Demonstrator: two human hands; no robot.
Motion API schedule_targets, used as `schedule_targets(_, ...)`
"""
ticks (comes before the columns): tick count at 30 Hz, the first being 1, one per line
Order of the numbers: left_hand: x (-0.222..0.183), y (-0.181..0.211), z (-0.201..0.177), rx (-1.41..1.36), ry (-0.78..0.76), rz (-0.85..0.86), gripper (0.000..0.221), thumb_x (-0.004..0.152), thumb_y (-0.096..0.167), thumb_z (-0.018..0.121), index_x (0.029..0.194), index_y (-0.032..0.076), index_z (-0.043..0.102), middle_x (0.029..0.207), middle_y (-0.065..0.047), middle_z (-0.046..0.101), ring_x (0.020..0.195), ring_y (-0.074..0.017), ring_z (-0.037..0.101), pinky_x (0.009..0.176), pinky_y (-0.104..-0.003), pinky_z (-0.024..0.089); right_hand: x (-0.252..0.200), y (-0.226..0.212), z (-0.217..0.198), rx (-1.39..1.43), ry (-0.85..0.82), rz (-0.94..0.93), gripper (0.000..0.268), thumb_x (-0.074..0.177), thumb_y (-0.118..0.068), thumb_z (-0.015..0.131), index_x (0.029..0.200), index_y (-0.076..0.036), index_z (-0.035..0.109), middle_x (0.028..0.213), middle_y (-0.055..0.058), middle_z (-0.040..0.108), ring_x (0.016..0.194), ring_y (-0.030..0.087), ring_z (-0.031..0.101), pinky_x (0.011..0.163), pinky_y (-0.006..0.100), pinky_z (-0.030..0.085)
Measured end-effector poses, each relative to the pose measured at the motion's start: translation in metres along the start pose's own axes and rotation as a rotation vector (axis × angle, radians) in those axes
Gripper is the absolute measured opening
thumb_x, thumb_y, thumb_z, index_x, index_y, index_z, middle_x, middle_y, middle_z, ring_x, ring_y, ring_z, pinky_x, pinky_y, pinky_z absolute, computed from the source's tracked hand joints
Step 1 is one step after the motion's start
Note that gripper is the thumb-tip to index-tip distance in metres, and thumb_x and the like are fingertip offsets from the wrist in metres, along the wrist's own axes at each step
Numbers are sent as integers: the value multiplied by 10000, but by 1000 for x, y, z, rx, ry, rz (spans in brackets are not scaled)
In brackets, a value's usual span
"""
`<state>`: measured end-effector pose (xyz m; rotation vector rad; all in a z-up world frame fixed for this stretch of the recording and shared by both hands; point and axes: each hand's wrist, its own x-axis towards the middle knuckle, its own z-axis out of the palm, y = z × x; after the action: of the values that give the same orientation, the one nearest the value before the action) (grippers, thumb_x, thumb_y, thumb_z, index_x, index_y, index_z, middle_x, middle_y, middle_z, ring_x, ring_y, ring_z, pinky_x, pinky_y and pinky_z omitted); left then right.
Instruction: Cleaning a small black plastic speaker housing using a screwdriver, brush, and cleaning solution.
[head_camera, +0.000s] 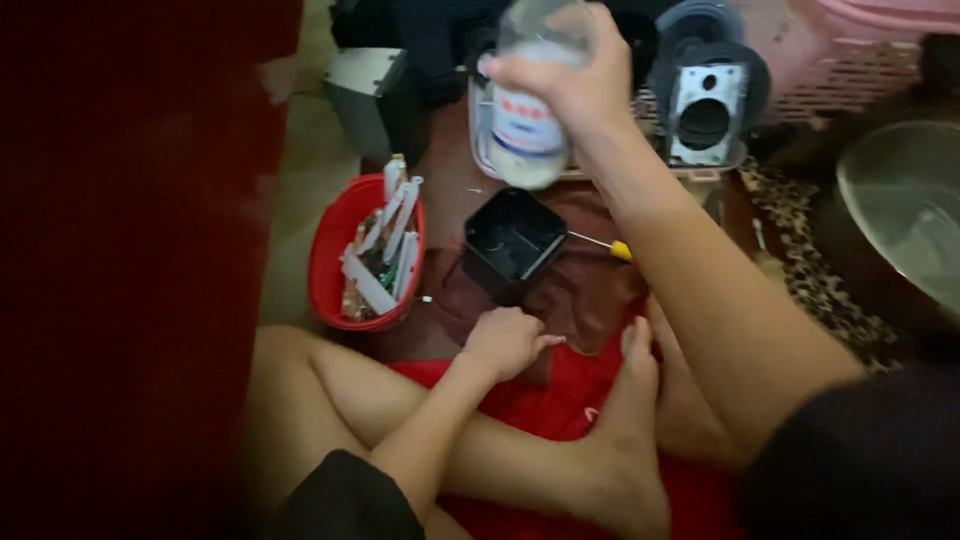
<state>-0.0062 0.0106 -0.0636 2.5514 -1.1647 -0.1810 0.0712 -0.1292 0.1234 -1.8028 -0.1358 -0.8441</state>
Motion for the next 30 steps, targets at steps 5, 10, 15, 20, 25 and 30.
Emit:
schedule_targets(5, 4, -5, 0, 1, -62, 40, 514, 862, 461, 431, 702, 36, 672, 729, -178, 635, 633, -398, 584, 591, -475, 453, 38, 48, 61, -50, -254, 14, 561, 453, -81, 795, 966, -110, 570, 891, 52, 671, 776, 192, 661, 692, 325, 566)
schedule_targets(10, 0, -3, -14, -69, 3, 47, 516, 871, 446, 422, 644, 46, 656, 678, -154, 628, 600, -382, 565, 573, -454, 440, 32, 102, 89, -242, -355, 283, 730, 408, 3, 786, 1087, -106, 541, 1034, 44, 621, 971, 233, 587, 836, 370, 482)
schedule_targets(15, 1, -5, -20, -113, 18, 81, 511, 863, 438, 429, 645, 36, 656, 675, -136, 631, 603, -366, 562, 575, -432, 434, 18, 104, 105, -74, -402, 439, 735, 423, 106, 742, 1100, -74, 517, 1060, 85, 613, 961, 247, 605, 769, 346, 543)
schedule_targets(20, 0, -4, -22, -151, -16, 45, 493, 858, 428, 445, 659, 31, 658, 682, -151, 628, 604, -387, 550, 581, -441, 429, 14, 107, 115, -374, -444, 305, 747, 392, -104, 811, 1081, -71, 525, 1001, 98, 616, 927, 271, 581, 812, 360, 467)
schedule_targets(25, 1, -5, -20, -101, -24, 60, 526, 863, 457, 427, 655, 32, 656, 681, -146, 633, 606, -371, 563, 581, -433, 433, 10, 116, 100, -393, -552, 360, 1046, 469, -109, 824, 1331, -107, 232, 1287, 171, 420, 1182, 322, 422, 951, 408, 378)
schedule_targets(30, 6, 0, -23, -58, -129, 99, 400, 892, 410, 335, 889, 191, 670, 773, -136, 637, 657, -405, 561, 603, -494, 426, 2, 97, 26, -421, -295, 280, 823, 539, -178, 771, 1243, -78, 357, 976, 118, 546, 851, 220, 556, 739, 315, 481)
